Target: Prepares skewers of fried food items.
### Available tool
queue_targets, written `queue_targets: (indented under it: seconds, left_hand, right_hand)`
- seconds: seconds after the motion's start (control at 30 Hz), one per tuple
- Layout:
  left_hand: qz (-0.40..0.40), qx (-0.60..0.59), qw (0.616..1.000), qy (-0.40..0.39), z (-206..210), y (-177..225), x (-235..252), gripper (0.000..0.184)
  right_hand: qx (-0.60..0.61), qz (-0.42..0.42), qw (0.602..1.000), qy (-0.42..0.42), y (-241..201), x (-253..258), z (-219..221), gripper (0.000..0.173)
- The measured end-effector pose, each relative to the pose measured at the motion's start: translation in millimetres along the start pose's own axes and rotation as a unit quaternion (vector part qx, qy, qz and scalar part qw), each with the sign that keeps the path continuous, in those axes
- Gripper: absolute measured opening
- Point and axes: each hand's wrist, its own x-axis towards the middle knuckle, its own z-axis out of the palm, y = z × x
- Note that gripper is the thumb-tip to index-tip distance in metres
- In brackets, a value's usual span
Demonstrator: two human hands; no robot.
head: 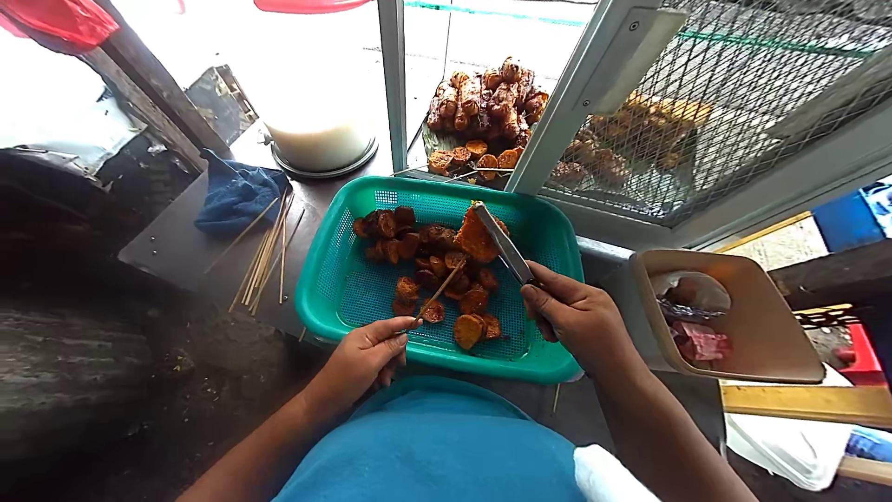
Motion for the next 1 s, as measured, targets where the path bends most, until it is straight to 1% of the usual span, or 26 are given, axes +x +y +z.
queue_targets:
  seconds: [0.13,0.23,0.47,0.57,0.67,0.73,0.77,0.83,0.87,0.9,0.93,1.0]
  left_hand:
    - [0.004,-0.018,1.000,-0.007,-1.1,-1.2,2.8,0.033]
    - [0.016,-0.048,0.999,-0.009,-0.7,-4.2,6.3,0.033]
    - [0.025,-0.102,0.994,-0.020,2.4,6.4,15.0,0.032]
    - [0.020,-0.089,0.996,0.005,-3.5,7.2,18.7,0.032]
    - [0.034,-0.042,0.996,0.068,-21.1,8.3,17.6,0.032]
    - [0.054,-0.013,0.991,0.122,-35.4,7.9,12.7,0.032]
    - [0.061,-0.011,0.987,0.145,-41.3,7.6,9.2,0.033]
    - [0.069,-0.024,0.982,0.173,-49.5,4.5,2.5,0.034]
    - [0.071,-0.030,0.981,0.178,-51.0,2.5,-0.5,0.034]
    - [0.072,-0.032,0.981,0.178,-51.7,0.7,-2.6,0.034]
    - [0.072,-0.033,0.981,0.178,-51.4,-0.5,-4.0,0.034]
    - [0.070,-0.034,0.981,0.177,-49.2,-2.6,-5.1,0.034]
  right_hand:
    - [-0.028,-0.012,1.000,0.005,1.7,-0.1,-0.5,0.035]
    - [-0.038,-0.003,0.999,-0.005,2.1,-0.7,0.2,0.034]
    - [-0.070,-0.016,0.994,-0.081,5.6,-1.4,15.3,0.034]
    - [-0.111,-0.017,0.985,-0.129,1.4,2.8,16.1,0.038]
    - [-0.158,-0.026,0.971,-0.176,-2.3,17.4,3.9,0.046]
    - [-0.264,-0.030,0.945,-0.190,-3.2,26.9,-3.2,0.044]
    - [-0.336,-0.031,0.917,-0.213,-3.0,30.8,-4.2,0.043]
    - [-0.470,-0.010,0.840,-0.273,-0.9,35.0,2.6,0.046]
    - [-0.517,0.004,0.804,-0.293,0.0,35.2,7.9,0.048]
    - [-0.548,0.011,0.780,-0.302,0.3,35.3,12.1,0.048]
    - [-0.566,0.007,0.769,-0.297,0.4,35.7,13.6,0.047]
    - [-0.582,-0.035,0.772,-0.253,1.4,37.3,8.7,0.042]
